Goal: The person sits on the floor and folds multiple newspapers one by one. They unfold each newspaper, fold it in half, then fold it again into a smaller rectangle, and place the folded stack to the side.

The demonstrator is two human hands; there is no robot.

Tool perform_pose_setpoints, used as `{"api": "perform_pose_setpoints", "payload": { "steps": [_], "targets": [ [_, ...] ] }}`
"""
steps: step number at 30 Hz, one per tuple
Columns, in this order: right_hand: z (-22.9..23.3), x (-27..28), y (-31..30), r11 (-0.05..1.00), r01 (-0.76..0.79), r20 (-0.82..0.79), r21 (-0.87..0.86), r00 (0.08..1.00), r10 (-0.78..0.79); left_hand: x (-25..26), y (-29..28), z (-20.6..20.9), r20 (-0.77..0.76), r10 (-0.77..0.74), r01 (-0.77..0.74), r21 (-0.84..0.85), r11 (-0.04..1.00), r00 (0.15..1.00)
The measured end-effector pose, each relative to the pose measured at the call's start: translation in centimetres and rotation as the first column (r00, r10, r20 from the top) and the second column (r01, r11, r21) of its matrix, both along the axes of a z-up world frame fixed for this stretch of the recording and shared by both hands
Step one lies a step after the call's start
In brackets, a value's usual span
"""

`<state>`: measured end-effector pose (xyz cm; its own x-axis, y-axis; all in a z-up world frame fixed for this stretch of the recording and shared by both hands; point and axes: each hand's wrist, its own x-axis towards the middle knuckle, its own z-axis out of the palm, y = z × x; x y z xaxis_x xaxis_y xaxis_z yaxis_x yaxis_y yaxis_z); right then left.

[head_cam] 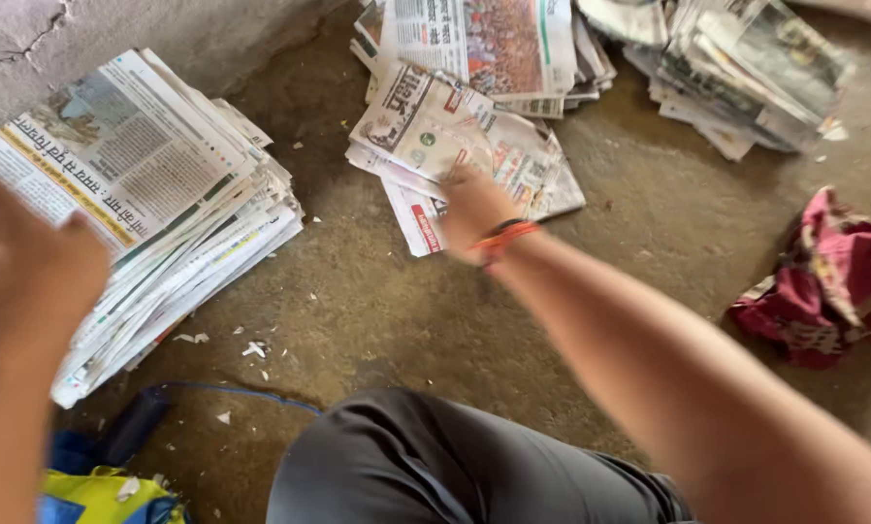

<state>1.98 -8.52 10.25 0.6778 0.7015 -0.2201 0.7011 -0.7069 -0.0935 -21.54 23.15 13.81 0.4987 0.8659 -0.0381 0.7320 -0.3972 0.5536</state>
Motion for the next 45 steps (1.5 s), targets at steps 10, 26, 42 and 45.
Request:
{"api": "perform_pose_setpoints", "payload": {
  "steps": [10,26,42,45],
  "targets": [
    [-6.7,7.8,-9.0,1.0,0.005,0.066,-0.017,0.998,-0.004,15.9,-25.2,5.4,0.549,-0.09,0.127,-0.03,0.991,0.831],
    [5.6,6.3,-17.8,0.578,0.62,-0.539,0.531,0.773,-0.334,20.5,-30.6,-8.6,0.057,0.126,-0.083,-0.487,0.869,0.99],
    [-6.5,4.6,-30.2,-0.142,0.967,-0.976,0.209,0.198,-0.087,19.0,-33.4,-9.0,-0.14,-0.403,0.284,-0.506,0.814,0.904],
    [-4.1,5.1,-28.8,-0.088,0.951,-0.955,0.296,0.294,-0.036,19.0,-33.9,-7.6,-0.162,-0.443,0.35,-0.406,0.844,0.882]
  ]
}}
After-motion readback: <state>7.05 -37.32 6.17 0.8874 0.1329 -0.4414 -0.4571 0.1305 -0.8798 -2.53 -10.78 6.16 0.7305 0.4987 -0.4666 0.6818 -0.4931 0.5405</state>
